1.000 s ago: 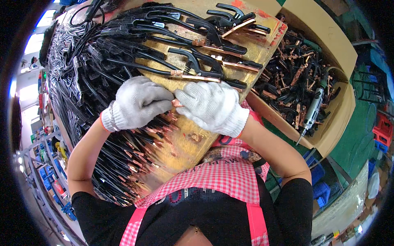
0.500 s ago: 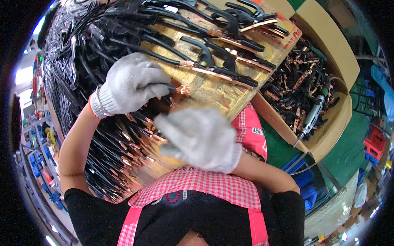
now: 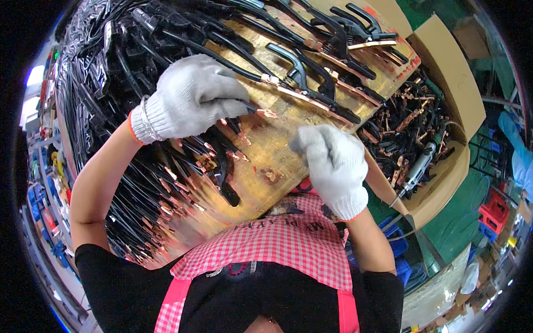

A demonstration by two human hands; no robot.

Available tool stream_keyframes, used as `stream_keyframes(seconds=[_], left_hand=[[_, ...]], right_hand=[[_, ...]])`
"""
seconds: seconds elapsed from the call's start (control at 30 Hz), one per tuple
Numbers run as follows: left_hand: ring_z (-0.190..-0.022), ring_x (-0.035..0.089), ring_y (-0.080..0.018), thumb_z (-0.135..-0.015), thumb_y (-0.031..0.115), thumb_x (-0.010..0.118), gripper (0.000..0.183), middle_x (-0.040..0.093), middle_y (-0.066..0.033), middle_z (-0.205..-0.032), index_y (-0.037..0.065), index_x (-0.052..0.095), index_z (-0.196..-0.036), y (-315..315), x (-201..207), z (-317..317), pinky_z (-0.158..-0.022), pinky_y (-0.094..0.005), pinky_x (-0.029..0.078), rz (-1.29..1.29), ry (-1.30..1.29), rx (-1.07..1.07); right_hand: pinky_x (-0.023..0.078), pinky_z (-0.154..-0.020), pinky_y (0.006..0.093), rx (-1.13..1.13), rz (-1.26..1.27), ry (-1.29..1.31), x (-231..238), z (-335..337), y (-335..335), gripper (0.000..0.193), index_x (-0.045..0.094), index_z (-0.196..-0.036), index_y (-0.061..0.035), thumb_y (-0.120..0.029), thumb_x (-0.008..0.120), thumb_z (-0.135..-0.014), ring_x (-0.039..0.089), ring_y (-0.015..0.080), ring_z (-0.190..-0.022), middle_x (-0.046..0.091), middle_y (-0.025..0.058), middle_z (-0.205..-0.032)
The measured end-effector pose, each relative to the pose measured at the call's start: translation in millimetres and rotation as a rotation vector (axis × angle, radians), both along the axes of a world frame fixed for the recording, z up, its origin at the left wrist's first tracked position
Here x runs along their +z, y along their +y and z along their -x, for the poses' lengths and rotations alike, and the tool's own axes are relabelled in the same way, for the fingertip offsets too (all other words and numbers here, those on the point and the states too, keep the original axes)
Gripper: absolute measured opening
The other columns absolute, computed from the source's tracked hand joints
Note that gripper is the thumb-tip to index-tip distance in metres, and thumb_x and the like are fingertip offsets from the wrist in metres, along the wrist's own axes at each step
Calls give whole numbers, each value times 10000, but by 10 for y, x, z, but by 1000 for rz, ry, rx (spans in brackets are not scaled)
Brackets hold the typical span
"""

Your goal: Assembling and fastening copper components onto a series of black cables using a handheld pneumatic screwdriver.

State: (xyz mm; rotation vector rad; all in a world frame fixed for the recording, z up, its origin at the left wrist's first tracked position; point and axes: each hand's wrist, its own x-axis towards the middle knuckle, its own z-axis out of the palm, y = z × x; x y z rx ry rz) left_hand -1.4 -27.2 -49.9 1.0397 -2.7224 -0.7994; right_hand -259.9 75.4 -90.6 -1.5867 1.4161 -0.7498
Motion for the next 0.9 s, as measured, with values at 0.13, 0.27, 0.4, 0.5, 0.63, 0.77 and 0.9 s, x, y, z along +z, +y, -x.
stream_keyframes(seconds=[0.13,0.27,0.4,0.5,0.63,0.77,0.9], left_hand=[[-845,647,-342,-825,244,743,171,699,-95,-860,103,745,-920,-26,37,-28,-769,-441,509,44,-18,-52],[-857,655,-346,-838,247,723,190,702,-102,-868,93,731,-949,-9,100,87,-771,-447,514,42,-72,-63],[-845,672,-350,-857,249,707,198,708,-113,-860,100,729,-985,-20,86,226,-741,-451,523,-59,-166,-45],[-816,676,-355,-877,261,696,202,710,-118,-845,107,734,-1004,26,16,175,-734,-444,532,-4,-97,-30],[-848,681,-343,-877,251,703,178,716,-120,-869,113,748,-980,29,82,203,-748,-435,538,-27,-122,18],[-862,687,-336,-886,230,687,166,723,-112,-894,112,746,-986,35,52,130,-749,-422,544,8,-82,-15],[-868,690,-338,-888,243,677,192,724,-112,-931,112,739,-1014,95,54,110,-755,-426,550,14,-23,-21]], right_hand=[[524,-602,289,-35,-485,-337,237,-259,-255,441,668,-1120,21,-394,538,-1044,630,122,-616,701,94,-849],[504,-592,273,-34,-673,-590,161,-423,-336,425,657,-1139,2,-398,552,-1038,611,117,-621,669,70,-824],[495,-564,281,-73,-520,-809,-25,-462,-224,335,678,-1081,-33,-349,576,-1031,625,140,-618,679,72,-822],[514,-567,290,-13,736,377,-272,-379,-153,255,684,-1052,-37,-272,590,-1022,665,182,-642,696,99,-840],[553,-738,365,-160,65,213,-197,-12,42,259,677,-1085,-35,-268,601,-1002,712,249,-847,716,163,-949],[530,-894,425,-138,-237,-130,119,-263,-119,314,674,-1114,-65,-342,572,-1009,690,292,-1012,715,174,-1050],[531,-854,464,74,-87,-26,73,-338,-201,302,679,-1096,-102,-365,568,-995,680,335,-974,709,156,-1003]])
